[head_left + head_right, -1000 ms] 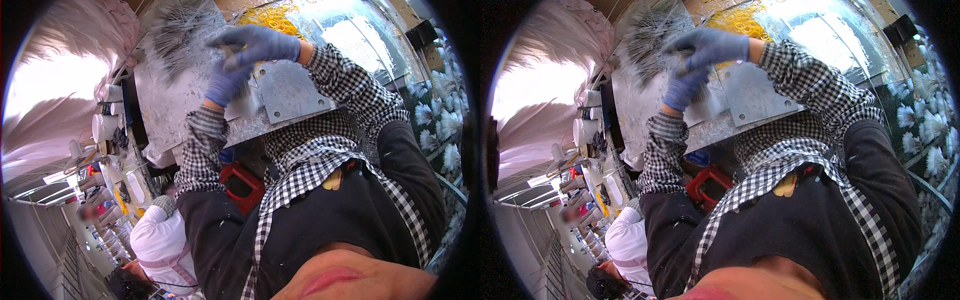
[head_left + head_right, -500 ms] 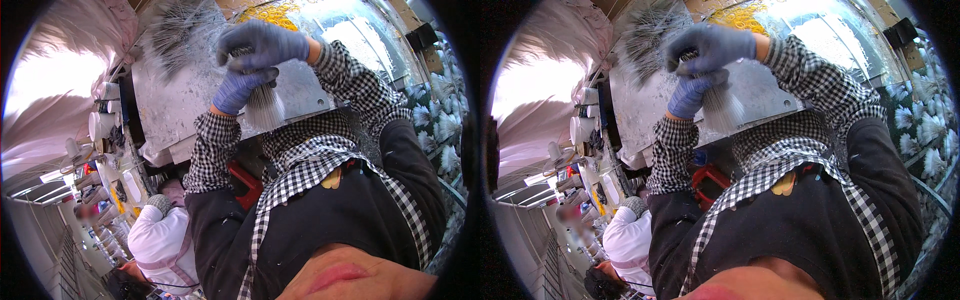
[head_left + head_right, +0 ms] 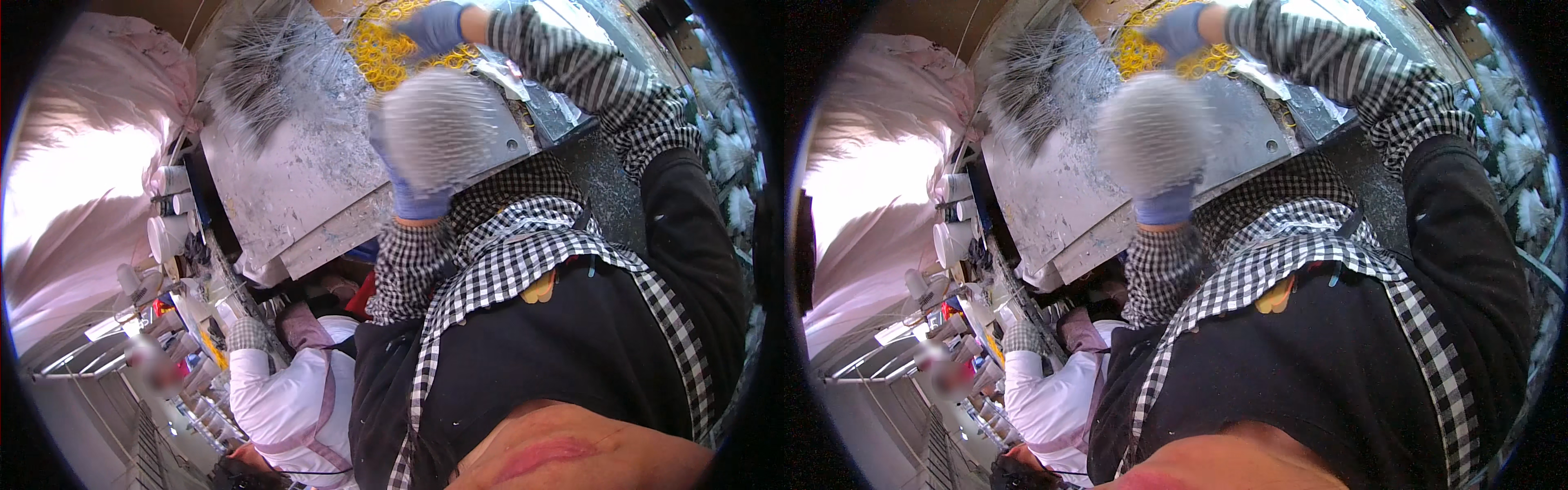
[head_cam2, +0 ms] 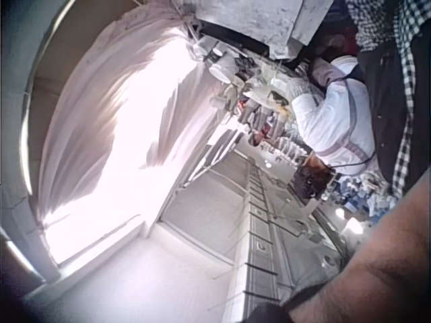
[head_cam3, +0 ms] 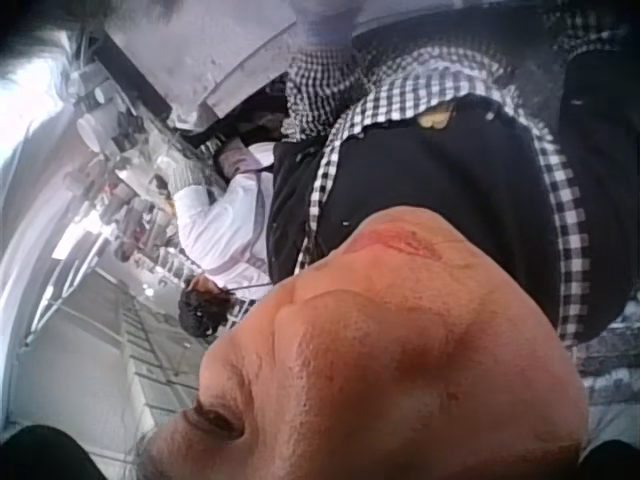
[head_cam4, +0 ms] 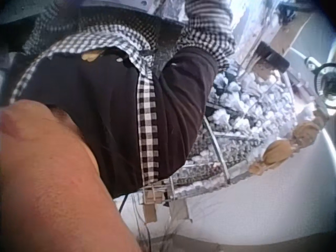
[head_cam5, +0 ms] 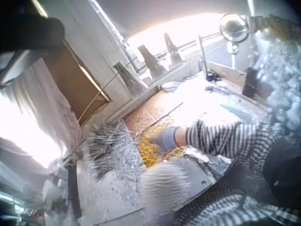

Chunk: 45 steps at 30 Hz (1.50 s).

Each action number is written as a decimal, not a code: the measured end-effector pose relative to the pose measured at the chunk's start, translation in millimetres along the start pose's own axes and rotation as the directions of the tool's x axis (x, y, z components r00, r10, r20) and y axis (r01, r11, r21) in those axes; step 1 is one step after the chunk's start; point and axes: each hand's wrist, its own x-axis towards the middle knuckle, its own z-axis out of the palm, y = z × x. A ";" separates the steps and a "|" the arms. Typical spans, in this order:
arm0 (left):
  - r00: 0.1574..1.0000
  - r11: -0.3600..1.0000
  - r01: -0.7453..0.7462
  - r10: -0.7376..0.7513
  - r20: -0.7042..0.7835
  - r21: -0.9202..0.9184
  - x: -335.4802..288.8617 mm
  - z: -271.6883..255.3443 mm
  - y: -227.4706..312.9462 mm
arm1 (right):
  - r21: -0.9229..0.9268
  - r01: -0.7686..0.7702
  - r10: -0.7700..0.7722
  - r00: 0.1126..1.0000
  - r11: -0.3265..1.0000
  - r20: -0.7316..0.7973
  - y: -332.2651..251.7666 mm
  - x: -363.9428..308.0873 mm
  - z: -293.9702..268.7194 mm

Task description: Assembling bundles of white artificial branches and securing them with rubber bands on a factory workbench.

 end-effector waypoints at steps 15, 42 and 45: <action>0.954 0.500 0.226 -0.286 0.087 -0.836 -26.3 -9.6 -52.9 | 0.927 -0.225 0.488 0.871 0.299 0.054 -100.3 -155.7 -68.3; 0.954 0.908 -0.144 0.022 -0.300 -0.394 -35.0 -53.0 -52.0 | 0.891 -0.082 0.556 0.755 -0.446 0.348 -157.0 -173.5 -48.4; 0.975 0.998 -0.061 0.064 -0.215 0.022 -17.6 -21.5 -14.1 | 0.838 -0.070 0.543 0.732 -0.541 0.412 -136.8 -186.7 -62.3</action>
